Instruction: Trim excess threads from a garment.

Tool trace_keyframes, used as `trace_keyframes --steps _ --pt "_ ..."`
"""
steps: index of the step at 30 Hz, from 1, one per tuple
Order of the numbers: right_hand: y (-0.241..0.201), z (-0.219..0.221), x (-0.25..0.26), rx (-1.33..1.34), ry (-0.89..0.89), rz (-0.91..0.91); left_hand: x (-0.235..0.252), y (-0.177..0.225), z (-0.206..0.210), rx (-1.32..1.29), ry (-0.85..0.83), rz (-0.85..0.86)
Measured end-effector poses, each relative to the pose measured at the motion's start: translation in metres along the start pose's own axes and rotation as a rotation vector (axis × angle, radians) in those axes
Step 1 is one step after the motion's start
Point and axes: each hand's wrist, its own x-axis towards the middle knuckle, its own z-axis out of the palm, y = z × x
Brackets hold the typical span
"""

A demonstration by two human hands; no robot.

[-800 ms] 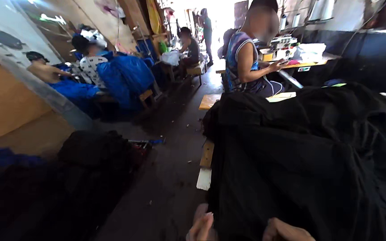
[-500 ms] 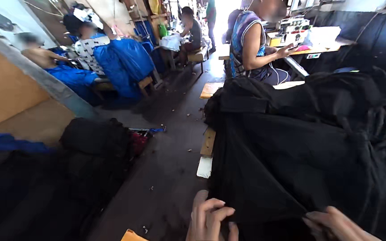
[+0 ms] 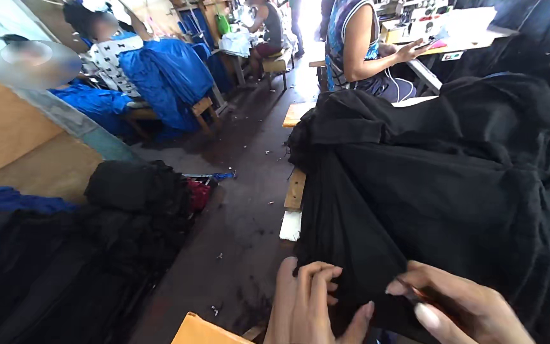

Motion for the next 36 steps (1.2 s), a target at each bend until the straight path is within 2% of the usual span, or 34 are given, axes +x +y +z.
trace_keyframes --steps 3,6,12,15,20,24,26,29,32,34,36 --pt "0.031 0.019 0.002 0.031 0.091 0.003 0.004 -0.02 0.026 0.062 0.18 0.087" --pt "0.038 0.028 -0.005 -0.138 0.15 0.01 0.003 -0.034 0.04 -0.035 0.322 0.181" --pt "0.036 0.039 -0.014 -0.651 0.152 -0.012 0.003 -0.023 0.02 -0.452 0.265 -0.055" --pt "0.035 0.041 -0.01 -0.692 0.145 -0.028 0.002 -0.018 0.017 -0.486 0.271 -0.106" --pt "0.036 0.048 -0.004 -0.702 0.152 -0.096 0.005 -0.02 0.018 -0.453 0.278 -0.094" --pt "0.06 0.059 0.001 -0.853 0.273 -0.227 0.006 -0.023 0.017 -0.425 0.264 -0.104" --pt "0.063 0.055 -0.001 -0.762 0.276 -0.221 0.007 -0.022 0.013 -0.461 0.254 -0.125" --pt "0.054 0.036 -0.005 -0.316 0.193 -0.123 0.008 -0.016 0.004 -0.538 0.311 -0.138" --pt "0.047 0.019 -0.004 0.038 0.158 -0.061 0.007 -0.014 -0.001 -0.474 0.397 -0.023" --pt "0.046 0.017 -0.003 0.112 0.174 -0.038 0.006 -0.012 0.0 -0.403 0.371 0.074" --pt "0.047 0.019 -0.002 0.112 0.189 -0.04 0.007 -0.013 0.002 -0.273 0.276 0.129"
